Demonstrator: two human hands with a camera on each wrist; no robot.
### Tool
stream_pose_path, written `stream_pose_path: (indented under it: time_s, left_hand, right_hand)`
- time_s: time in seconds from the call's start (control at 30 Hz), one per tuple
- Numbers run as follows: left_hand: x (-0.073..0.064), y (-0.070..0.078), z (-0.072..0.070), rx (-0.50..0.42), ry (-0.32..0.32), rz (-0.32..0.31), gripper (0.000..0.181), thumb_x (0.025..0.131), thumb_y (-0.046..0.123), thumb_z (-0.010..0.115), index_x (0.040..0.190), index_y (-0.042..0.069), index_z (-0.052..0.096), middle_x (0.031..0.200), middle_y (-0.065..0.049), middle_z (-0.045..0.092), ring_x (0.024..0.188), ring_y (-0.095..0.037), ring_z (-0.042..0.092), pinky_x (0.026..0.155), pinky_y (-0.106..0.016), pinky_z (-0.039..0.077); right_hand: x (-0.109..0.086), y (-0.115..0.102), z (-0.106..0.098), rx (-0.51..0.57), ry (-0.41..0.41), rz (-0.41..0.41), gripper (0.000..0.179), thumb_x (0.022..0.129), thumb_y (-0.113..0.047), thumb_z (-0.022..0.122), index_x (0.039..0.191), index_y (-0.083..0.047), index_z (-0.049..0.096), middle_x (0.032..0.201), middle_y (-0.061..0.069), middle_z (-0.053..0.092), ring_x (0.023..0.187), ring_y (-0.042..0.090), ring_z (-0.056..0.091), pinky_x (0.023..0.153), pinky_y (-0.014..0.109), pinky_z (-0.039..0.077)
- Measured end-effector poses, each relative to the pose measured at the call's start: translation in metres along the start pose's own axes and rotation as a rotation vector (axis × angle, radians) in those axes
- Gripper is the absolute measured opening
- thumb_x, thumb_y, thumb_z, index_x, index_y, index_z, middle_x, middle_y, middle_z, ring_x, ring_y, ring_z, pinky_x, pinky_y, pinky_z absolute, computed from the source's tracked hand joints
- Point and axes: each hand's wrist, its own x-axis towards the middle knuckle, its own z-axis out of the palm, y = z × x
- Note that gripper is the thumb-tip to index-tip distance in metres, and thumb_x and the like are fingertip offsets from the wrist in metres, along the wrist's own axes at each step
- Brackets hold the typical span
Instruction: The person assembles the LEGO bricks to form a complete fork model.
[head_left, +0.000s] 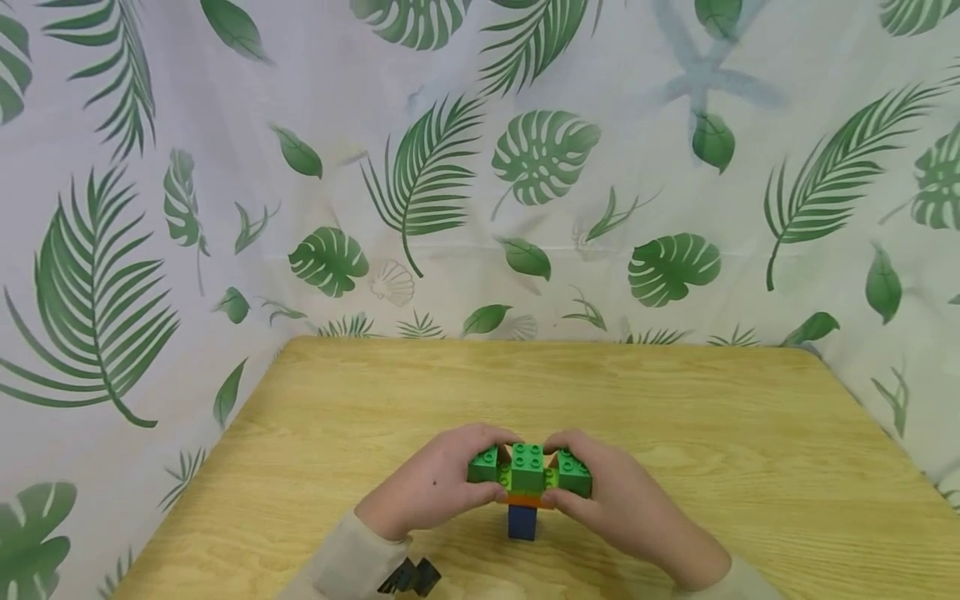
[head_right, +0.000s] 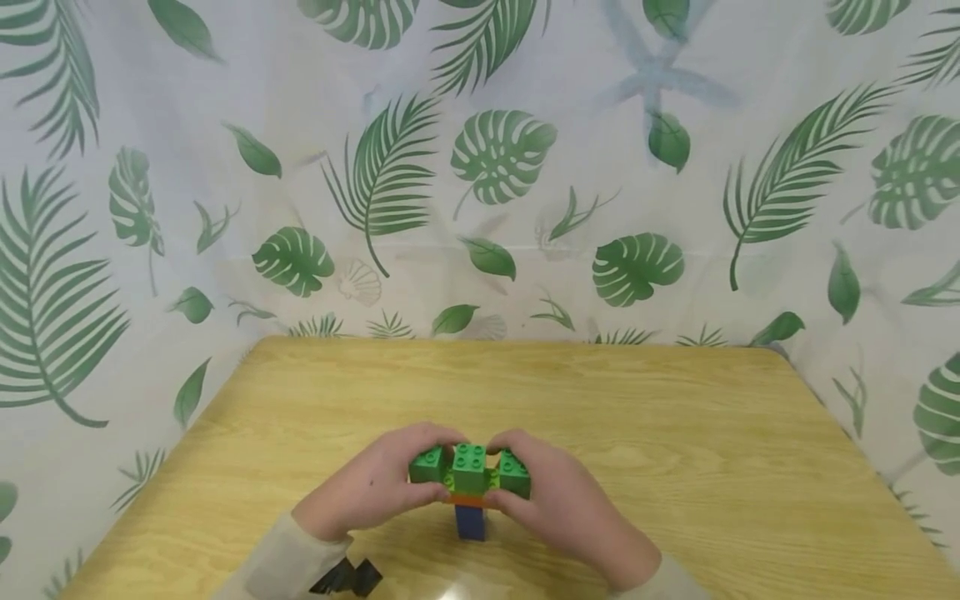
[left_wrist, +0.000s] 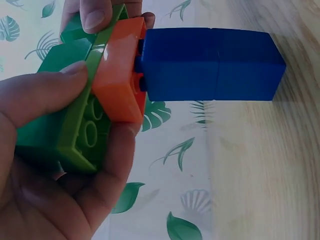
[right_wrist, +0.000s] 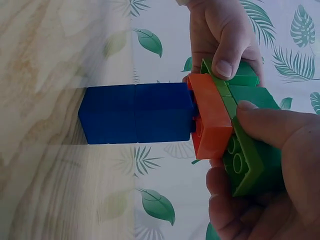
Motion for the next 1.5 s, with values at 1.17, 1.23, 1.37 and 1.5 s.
stream_pose_path:
  time_s: [1.17,1.23,1.37,1.5]
  left_hand:
    - [-0.004,-0.005,-0.002,-0.071,-0.001,-0.091,0.041,0.092,0.016,0.078,0.128,0.028,0.063,0.117,0.012,0.063,0.1,-0.008,0.061,0.085,-0.028,0.053]
    - [-0.004,-0.005,-0.002,-0.066,-0.005,-0.083,0.041,0.092,0.015,0.077,0.128,0.028,0.063,0.117,0.012,0.063,0.099,-0.008,0.062,0.084,-0.027,0.053]
    - [-0.003,-0.003,-0.002,-0.034,-0.018,-0.071,0.04,0.093,0.015,0.076,0.129,0.026,0.063,0.117,0.012,0.063,0.099,-0.007,0.062,0.084,-0.026,0.052]
    - [-0.003,0.001,0.001,-0.003,-0.011,-0.07,0.041,0.092,0.016,0.077,0.13,0.024,0.062,0.117,0.011,0.062,0.102,-0.005,0.06,0.086,-0.026,0.052]
  right_hand:
    - [-0.002,-0.011,0.014,-0.115,0.06,-0.02,0.045,0.085,-0.027,0.084,0.123,-0.019,0.061,0.112,-0.003,0.066,0.083,0.008,0.059,0.066,0.024,0.052]
    - [-0.003,-0.011,0.015,-0.132,0.064,-0.04,0.046,0.085,-0.028,0.084,0.123,-0.017,0.061,0.114,-0.001,0.065,0.083,0.008,0.059,0.066,0.024,0.052]
    - [-0.004,-0.008,0.016,-0.124,0.07,-0.07,0.047,0.085,-0.025,0.085,0.123,-0.015,0.06,0.115,0.001,0.065,0.084,0.009,0.06,0.066,0.023,0.051]
    - [-0.003,-0.001,0.013,-0.07,0.056,-0.081,0.045,0.085,-0.026,0.084,0.122,-0.016,0.06,0.112,0.0,0.065,0.085,0.01,0.061,0.066,0.024,0.052]
